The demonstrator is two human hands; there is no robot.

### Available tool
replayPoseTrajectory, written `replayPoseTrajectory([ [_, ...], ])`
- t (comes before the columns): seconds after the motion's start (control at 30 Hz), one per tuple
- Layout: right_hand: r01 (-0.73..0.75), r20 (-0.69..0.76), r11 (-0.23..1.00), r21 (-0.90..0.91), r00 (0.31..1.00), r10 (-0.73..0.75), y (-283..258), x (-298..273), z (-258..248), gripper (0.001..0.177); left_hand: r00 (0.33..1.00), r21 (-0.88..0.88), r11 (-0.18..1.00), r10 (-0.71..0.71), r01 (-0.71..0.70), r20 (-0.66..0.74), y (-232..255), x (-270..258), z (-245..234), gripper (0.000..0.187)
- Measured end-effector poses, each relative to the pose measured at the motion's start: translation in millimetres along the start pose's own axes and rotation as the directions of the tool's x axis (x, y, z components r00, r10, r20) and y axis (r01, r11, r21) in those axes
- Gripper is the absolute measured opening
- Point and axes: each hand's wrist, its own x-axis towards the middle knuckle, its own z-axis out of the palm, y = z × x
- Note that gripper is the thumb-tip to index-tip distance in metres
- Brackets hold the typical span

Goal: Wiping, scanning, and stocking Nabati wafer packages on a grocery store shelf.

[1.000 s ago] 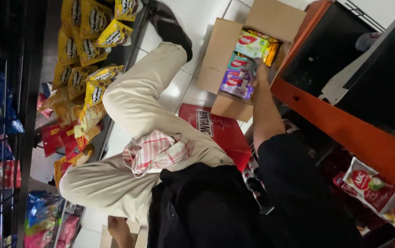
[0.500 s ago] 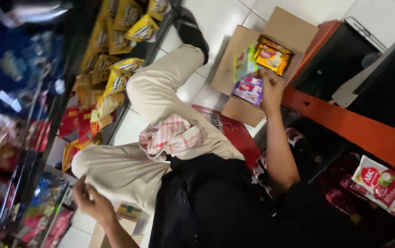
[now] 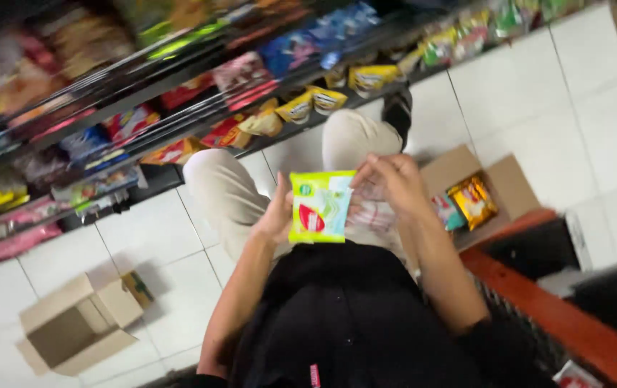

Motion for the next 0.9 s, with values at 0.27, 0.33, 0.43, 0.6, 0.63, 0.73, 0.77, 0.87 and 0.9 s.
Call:
replayPoseTrajectory([
  [0.27, 0.358, 0.370, -0.095, -0.929, 0.887, -0.276, 40.6, 4.1, 37.8, 0.068, 0.958, -0.534, 0.801, 0.173, -0.272, -0.229, 8.0, -56.3, 24.8, 0.100],
  [0.33, 0.356, 0.396, -0.202, -0.912, 0.892, -0.219, 44.8, -6.3, 37.1, 0.074, 0.947, -0.561, 0.764, 0.277, -0.320, -0.162, 6.6, -61.6, 15.0, 0.099],
  [0.43, 0.252, 0.263, -0.098, -0.963, 0.957, -0.125, 44.7, -10.6, 25.1, 0.074, 0.912, -0.459, 0.790, 0.317, -0.405, -0.260, 20.1, -60.4, 11.4, 0.098],
  [0.6, 0.101, 0.038, 0.405, -0.909, 0.986, -0.160, -11.8, -8.4, 76.9, 0.065, 0.851, -0.167, 0.868, 0.392, -0.468, -0.350, 39.5, -51.6, 9.5, 0.099],
  [0.63, 0.245, 0.125, 0.409, -0.879, 0.946, -0.298, -28.0, -8.8, 96.5, 0.066, 0.854, -0.167, 0.875, 0.377, -0.455, -0.358, 42.8, -47.6, 12.8, 0.098],
  [0.73, 0.489, 0.308, 0.251, -0.835, 0.795, -0.523, -49.2, -9.4, 146.1, 0.064, 0.881, -0.207, 0.897, 0.301, -0.391, -0.364, 35.1, -30.0, 15.5, 0.094],
  [0.77, 0.562, 0.410, 0.101, -0.821, 0.704, -0.580, -53.5, -8.2, 161.1, 0.063, 0.901, -0.259, 0.905, 0.230, -0.337, -0.368, 31.1, -21.7, 15.2, 0.090],
  [0.87, 0.649, 0.573, -0.104, -0.754, 0.573, -0.585, -73.8, -15.9, 213.6, 0.066, 0.781, 0.041, 0.859, 0.483, -0.511, -0.396, -1.2, 1.2, -11.7, 0.063],
  [0.9, 0.653, 0.576, -0.108, -0.750, 0.563, -0.592, -68.7, -8.3, 208.7, 0.066, 0.779, 0.050, 0.856, 0.492, -0.515, -0.389, 10.4, -3.6, 1.7, 0.063],
])
